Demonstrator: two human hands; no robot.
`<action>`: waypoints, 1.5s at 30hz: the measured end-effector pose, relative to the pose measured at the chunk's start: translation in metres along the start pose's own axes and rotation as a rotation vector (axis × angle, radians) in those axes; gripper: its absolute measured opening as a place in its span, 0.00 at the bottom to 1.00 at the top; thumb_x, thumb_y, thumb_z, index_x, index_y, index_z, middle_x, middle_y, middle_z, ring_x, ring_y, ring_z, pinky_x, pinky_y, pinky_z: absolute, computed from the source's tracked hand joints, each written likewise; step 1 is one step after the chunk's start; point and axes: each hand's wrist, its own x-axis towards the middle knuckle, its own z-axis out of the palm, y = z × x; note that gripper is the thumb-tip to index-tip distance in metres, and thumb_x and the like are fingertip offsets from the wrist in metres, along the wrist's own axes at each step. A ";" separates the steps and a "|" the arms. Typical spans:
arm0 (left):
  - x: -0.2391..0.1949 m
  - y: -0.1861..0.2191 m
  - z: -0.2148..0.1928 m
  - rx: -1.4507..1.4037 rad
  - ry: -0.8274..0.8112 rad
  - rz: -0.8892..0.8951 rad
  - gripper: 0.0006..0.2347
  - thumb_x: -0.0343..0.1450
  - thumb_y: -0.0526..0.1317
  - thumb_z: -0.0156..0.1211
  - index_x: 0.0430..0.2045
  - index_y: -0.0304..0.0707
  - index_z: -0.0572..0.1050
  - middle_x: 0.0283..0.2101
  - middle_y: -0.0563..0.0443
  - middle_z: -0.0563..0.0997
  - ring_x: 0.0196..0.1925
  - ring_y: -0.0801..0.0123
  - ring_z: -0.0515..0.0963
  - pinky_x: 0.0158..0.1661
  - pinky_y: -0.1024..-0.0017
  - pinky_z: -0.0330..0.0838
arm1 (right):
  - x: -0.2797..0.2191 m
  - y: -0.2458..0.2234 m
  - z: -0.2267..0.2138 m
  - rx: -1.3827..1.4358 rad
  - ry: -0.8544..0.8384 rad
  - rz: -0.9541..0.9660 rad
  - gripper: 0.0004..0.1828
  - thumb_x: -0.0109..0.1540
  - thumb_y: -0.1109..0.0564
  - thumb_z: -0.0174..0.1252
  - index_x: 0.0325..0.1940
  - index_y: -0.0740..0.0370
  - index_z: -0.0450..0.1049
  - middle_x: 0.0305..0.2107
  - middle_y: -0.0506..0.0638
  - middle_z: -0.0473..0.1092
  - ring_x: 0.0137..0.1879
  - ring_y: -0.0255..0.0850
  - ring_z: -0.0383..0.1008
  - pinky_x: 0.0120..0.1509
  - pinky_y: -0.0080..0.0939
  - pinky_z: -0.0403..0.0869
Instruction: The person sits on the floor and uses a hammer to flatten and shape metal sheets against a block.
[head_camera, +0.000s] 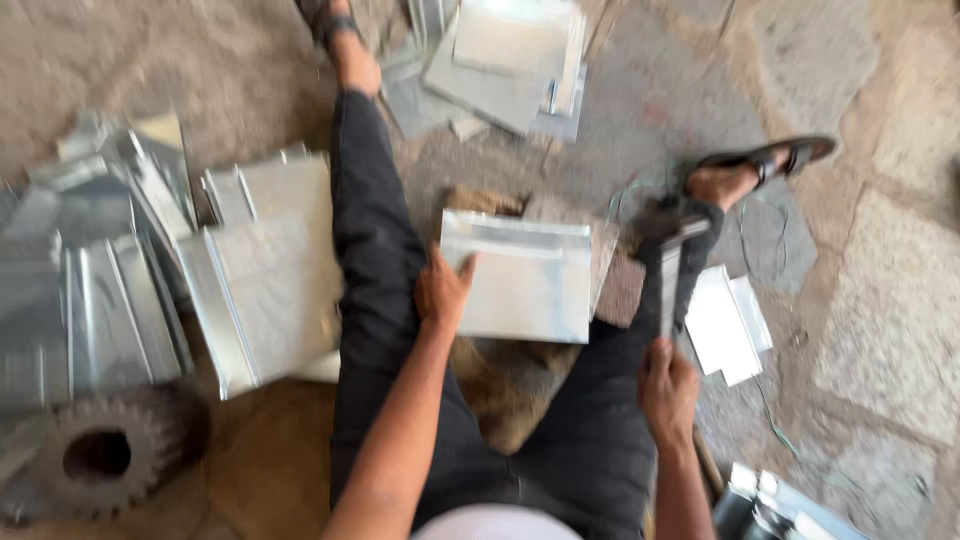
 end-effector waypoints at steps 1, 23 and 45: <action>-0.010 -0.006 0.001 0.033 0.009 0.029 0.37 0.69 0.65 0.61 0.57 0.26 0.66 0.34 0.29 0.83 0.33 0.41 0.85 0.27 0.53 0.79 | -0.012 0.008 -0.002 0.081 0.040 -0.025 0.31 0.76 0.39 0.39 0.27 0.63 0.65 0.14 0.49 0.62 0.18 0.37 0.60 0.22 0.42 0.59; -0.011 0.000 -0.004 -0.007 -0.051 -0.005 0.29 0.69 0.64 0.60 0.43 0.33 0.68 0.32 0.30 0.83 0.34 0.39 0.84 0.29 0.51 0.78 | -0.009 0.008 0.019 -0.248 -0.010 -0.040 0.29 0.73 0.41 0.45 0.29 0.66 0.72 0.17 0.57 0.69 0.23 0.45 0.69 0.29 0.48 0.66; -0.011 -0.007 0.000 -0.075 -0.088 0.000 0.27 0.71 0.58 0.61 0.50 0.33 0.66 0.37 0.29 0.83 0.40 0.37 0.83 0.37 0.48 0.77 | 0.000 0.031 0.012 0.026 -0.103 0.240 0.29 0.72 0.37 0.43 0.29 0.61 0.67 0.15 0.48 0.61 0.18 0.36 0.60 0.21 0.40 0.60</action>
